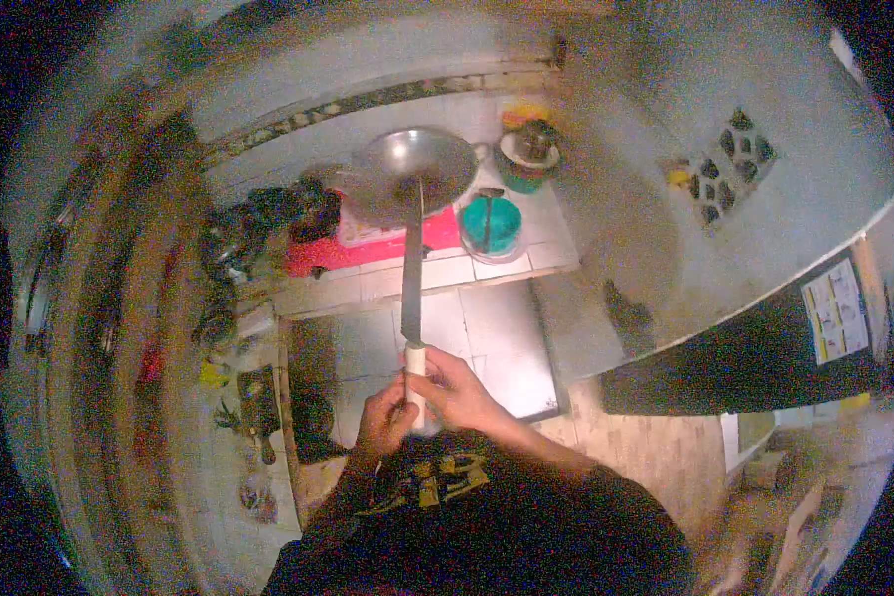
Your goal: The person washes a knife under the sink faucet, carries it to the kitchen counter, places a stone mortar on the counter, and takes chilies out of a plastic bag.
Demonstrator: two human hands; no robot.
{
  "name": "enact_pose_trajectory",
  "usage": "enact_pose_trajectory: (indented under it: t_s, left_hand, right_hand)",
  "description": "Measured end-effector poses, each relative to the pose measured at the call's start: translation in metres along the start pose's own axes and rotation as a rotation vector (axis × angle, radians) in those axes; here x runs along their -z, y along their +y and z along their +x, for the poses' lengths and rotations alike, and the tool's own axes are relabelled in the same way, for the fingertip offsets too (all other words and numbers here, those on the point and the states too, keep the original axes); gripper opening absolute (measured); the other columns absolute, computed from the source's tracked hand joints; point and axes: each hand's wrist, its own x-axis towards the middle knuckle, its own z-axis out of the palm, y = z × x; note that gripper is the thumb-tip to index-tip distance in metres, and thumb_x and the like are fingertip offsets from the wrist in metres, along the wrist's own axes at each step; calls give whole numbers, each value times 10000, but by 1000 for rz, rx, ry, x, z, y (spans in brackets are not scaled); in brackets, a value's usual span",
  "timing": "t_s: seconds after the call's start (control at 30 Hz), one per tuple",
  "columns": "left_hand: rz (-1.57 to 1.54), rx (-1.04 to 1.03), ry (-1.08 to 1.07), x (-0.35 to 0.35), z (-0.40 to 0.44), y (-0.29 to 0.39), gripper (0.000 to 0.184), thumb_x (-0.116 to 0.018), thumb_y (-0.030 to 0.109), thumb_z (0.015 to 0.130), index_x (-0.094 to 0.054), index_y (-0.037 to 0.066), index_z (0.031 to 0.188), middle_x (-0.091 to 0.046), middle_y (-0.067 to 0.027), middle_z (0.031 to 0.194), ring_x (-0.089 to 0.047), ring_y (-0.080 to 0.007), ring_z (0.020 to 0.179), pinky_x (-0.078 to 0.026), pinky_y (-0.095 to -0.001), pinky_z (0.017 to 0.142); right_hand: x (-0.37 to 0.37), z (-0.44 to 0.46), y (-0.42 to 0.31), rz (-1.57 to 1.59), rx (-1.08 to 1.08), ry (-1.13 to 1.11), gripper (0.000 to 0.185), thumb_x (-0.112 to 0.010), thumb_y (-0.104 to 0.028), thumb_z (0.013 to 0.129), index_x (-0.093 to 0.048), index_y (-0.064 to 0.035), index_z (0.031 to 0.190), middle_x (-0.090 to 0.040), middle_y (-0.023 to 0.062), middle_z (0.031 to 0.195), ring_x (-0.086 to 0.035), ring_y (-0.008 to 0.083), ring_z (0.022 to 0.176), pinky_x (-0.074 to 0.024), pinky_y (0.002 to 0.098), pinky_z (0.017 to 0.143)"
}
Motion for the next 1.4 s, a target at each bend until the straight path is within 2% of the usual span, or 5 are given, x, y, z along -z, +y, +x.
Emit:
enact_pose_trajectory:
  t_s: [0.37,0.53,0.8,1.07,1.4]
  left_hand:
    - [-62,47,24,-2,67,-14,235,-583,108,881,-547,-42,1058,-655,-103,887,-613,-132,808,-478,-269,725]
    - [-58,1,45,23,120,-70,277,-628,115,856,-549,-45,1069,-655,-96,908,-615,-128,827,-483,-268,740]
    - [138,-67,20,87,203,-103,289,-629,93,848,-542,-36,1091,-656,-99,904,-622,-128,808,-493,-272,728]
    - [191,-48,-30,89,252,-114,354,-638,83,825,-522,0,1149,-657,-102,904,-629,-150,808,-495,-287,725]
    - [235,119,58,66,305,-117,253,-643,161,836,-565,17,1029,-654,-105,878,-630,-180,803,-486,-312,713]
  right_hand:
    - [56,42,22,-20,-49,26,287,-527,-88,922,-479,-1,1192,-620,76,971,-587,126,905,-483,271,798]
    - [87,95,70,-77,-13,84,261,-542,-82,912,-509,17,1151,-635,103,955,-608,158,888,-490,288,802]
    - [113,198,111,-60,-14,75,244,-550,-85,904,-519,15,1125,-635,105,966,-607,167,902,-478,308,831]
    - [150,237,125,-41,-59,121,232,-558,-86,900,-529,6,1111,-621,69,962,-586,141,917,-463,292,837]
    - [208,276,113,-10,-145,8,180,-554,-76,898,-543,-14,1067,-601,44,955,-560,134,928,-443,283,823]
